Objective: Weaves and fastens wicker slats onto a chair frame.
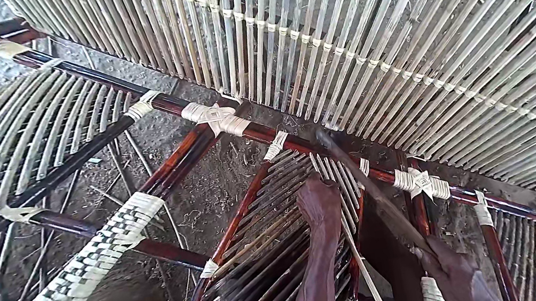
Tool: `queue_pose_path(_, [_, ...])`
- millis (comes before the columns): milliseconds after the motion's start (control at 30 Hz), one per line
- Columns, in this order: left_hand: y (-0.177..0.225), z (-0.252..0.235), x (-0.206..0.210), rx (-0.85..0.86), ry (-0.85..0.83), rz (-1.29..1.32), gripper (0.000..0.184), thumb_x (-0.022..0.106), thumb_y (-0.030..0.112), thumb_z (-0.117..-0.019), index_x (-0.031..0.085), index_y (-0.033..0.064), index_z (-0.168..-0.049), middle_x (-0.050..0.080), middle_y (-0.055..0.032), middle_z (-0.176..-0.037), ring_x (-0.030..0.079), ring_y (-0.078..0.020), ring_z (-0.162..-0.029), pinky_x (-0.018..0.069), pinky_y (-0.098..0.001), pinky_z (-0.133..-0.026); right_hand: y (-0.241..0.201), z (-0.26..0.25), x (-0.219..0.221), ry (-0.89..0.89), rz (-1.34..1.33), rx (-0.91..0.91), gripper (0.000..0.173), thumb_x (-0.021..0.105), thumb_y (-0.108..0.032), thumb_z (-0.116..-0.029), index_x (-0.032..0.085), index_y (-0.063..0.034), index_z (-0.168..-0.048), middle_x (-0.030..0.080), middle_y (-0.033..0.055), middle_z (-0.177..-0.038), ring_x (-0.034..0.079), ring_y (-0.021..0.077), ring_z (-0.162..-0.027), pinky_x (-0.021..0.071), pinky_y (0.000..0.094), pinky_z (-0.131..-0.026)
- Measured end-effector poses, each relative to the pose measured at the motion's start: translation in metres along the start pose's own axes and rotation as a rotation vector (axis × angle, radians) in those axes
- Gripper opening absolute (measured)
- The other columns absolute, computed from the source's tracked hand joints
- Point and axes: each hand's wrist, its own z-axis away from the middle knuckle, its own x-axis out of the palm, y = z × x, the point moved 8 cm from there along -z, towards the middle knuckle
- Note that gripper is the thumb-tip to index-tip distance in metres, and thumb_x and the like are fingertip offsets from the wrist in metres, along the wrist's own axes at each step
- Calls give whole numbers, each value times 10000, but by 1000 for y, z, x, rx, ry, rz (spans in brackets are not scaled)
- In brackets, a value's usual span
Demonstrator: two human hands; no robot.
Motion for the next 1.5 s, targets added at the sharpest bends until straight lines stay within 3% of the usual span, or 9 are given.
queue_pose_path(133, [-1,2,0,6,6,3,142,651,198,-981,698,64,-982,681,-198,-799,678,-394,-729,542,-566,-610,-21,20,-20,222,-54,-127,507,462,-399,-1060,653,69,-1020,588,80,-592,576,163,-471,492,346,-449])
queue_pose_path(300, [1,0,0,0,5,-22,153,643,203,-987,709,64,-993,691,-198,-813,688,-400,-756,548,-574,-634,1,4,7,-58,60,58,361,551,-294,-1029,675,32,-1125,659,187,-679,676,388,-599,545,575,-563])
queue_pose_path(467, [0,3,0,11,-5,-2,158,658,205,-986,688,55,-1026,683,-215,-833,680,-420,-769,545,-591,-640,-21,17,-16,182,-49,-99,475,495,-339,-1038,670,100,-1077,607,91,-592,595,193,-471,507,377,-452])
queue_pose_path(600, [1,2,0,23,2,-30,167,677,208,-972,704,59,-1044,700,-206,-848,691,-416,-793,552,-597,-667,-4,12,12,-92,48,59,369,538,-295,-1039,667,34,-1144,662,190,-686,680,383,-607,551,563,-573])
queue_pose_path(900, [5,-2,6,16,-5,-85,173,655,206,-987,699,51,-1048,705,-214,-879,697,-426,-843,555,-602,-704,10,8,11,-193,65,197,408,512,-354,-1059,661,-9,-1216,695,222,-791,704,438,-737,554,619,-668])
queue_pose_path(1033, [11,5,4,44,-43,-147,261,602,231,-1023,675,25,-1166,713,-254,-975,699,-460,-916,552,-630,-757,37,53,-14,-52,-106,234,348,567,-293,-1026,686,28,-1087,642,169,-701,639,341,-620,518,566,-599])
queue_pose_path(1200, [37,48,-8,95,-273,-408,347,538,254,-1075,657,-5,-1272,696,-265,-1171,663,-443,-1122,501,-606,-961,70,119,-45,174,-20,476,431,574,-171,-994,628,-57,-1406,739,234,-1050,715,446,-896,529,677,-805])
queue_pose_path(1300, [7,80,5,226,-108,-357,330,631,226,-1022,679,-28,-1226,713,-272,-1054,694,-452,-1026,533,-617,-911,78,107,-36,72,107,554,452,514,-211,-1040,565,-178,-1488,703,201,-1214,708,408,-1013,547,608,-863])
queue_pose_path(1500, [-20,191,-5,364,-90,-202,299,625,213,-1038,684,-60,-1147,682,-312,-1032,669,-500,-967,504,-687,-846,77,96,9,-68,-96,353,519,543,-293,-1045,473,-138,-1536,631,223,-1294,663,394,-1113,552,578,-916])
